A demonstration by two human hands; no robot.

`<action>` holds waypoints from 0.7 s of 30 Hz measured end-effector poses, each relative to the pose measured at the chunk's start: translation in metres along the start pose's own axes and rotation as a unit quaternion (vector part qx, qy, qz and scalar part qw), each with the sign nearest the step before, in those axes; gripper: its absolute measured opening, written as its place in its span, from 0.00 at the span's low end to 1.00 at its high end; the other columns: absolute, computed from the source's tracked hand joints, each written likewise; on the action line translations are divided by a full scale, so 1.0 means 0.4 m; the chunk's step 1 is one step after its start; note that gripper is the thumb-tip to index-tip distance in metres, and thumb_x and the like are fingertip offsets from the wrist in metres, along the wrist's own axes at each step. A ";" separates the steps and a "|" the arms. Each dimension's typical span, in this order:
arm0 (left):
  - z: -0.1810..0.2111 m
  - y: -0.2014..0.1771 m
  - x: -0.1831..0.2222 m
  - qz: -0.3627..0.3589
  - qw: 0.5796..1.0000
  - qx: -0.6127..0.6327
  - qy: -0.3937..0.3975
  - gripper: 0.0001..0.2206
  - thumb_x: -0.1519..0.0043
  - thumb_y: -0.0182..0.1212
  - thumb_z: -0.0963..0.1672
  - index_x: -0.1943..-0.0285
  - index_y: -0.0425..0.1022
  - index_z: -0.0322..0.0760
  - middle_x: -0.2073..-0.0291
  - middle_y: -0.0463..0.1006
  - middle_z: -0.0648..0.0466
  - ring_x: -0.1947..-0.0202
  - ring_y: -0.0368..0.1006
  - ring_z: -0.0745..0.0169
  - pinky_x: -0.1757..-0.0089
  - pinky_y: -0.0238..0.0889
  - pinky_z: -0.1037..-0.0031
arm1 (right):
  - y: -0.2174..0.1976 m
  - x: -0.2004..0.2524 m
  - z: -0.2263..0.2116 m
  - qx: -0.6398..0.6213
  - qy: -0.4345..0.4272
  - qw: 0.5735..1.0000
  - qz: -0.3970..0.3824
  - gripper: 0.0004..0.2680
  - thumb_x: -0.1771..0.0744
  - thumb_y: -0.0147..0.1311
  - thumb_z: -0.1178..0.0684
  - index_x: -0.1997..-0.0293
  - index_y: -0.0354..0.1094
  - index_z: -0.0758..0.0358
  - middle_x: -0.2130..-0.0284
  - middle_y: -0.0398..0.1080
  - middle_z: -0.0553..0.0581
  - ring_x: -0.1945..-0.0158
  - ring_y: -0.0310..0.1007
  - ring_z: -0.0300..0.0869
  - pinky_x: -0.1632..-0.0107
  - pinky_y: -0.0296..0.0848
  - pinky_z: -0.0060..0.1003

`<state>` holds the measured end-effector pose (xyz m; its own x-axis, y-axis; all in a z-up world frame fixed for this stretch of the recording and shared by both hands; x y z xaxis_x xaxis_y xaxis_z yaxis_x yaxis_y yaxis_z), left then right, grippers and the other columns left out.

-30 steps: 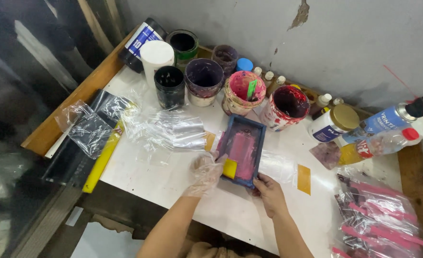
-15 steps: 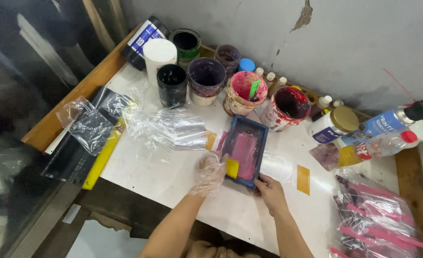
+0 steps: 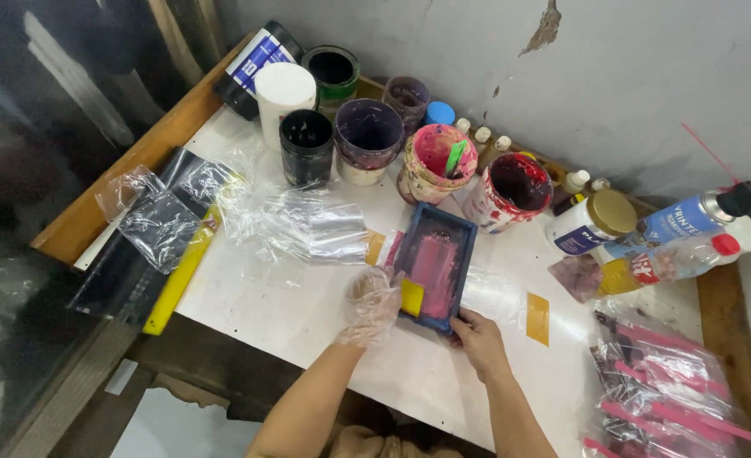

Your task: Screen printing designs onto small plastic bags using pink ink and a manual screen frame.

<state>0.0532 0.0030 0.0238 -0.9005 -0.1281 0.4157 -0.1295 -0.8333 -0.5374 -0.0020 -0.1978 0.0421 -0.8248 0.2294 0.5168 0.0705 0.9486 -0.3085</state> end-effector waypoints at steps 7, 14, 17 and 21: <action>0.020 -0.016 0.021 0.012 1.000 0.001 -0.017 0.20 0.32 0.54 0.55 0.43 0.77 0.41 0.54 0.80 0.50 0.52 0.76 0.53 0.54 0.71 0.67 | 0.002 0.018 -0.017 0.008 0.014 1.000 -0.001 0.15 0.33 0.53 0.56 0.39 0.75 0.62 0.63 0.77 0.61 0.65 0.73 0.45 0.59 0.76 0.35; 0.035 -0.030 0.040 -0.001 1.000 -0.012 -0.023 0.21 0.31 0.53 0.56 0.40 0.75 0.42 0.50 0.78 0.50 0.47 0.75 0.53 0.49 0.70 0.68 | 0.003 0.023 -0.015 -0.010 0.011 1.000 -0.001 0.16 0.32 0.52 0.55 0.36 0.72 0.60 0.59 0.77 0.58 0.63 0.72 0.43 0.57 0.76 0.35; -0.018 0.026 -0.020 0.029 0.996 -0.069 0.051 0.20 0.30 0.48 0.56 0.51 0.77 0.42 0.57 0.79 0.49 0.55 0.75 0.49 0.52 0.69 0.61 | 0.003 0.010 -0.003 0.000 0.012 1.000 0.009 0.16 0.33 0.53 0.55 0.37 0.73 0.61 0.61 0.77 0.60 0.64 0.72 0.43 0.59 0.75 0.35; -0.031 0.037 -0.029 0.021 0.997 -0.044 0.060 0.20 0.30 0.48 0.56 0.47 0.76 0.42 0.54 0.78 0.49 0.53 0.74 0.49 0.51 0.69 0.62 | 0.007 0.026 -0.025 0.008 0.011 1.000 0.011 0.14 0.33 0.54 0.55 0.41 0.76 0.63 0.67 0.75 0.62 0.67 0.70 0.44 0.61 0.72 0.35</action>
<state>0.0566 -0.0012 0.0021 -0.9485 -0.0914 0.3034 -0.1223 -0.7778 -0.6165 -0.0048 -0.1906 0.0545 -0.8105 0.2555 0.5270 0.0791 0.9394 -0.3337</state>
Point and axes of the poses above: each hand's wrist, its own x-axis away from the middle knuckle, its own y-axis out of the palm, z = x × y, the point moved 1 cm from there along -x, towards the middle knuckle
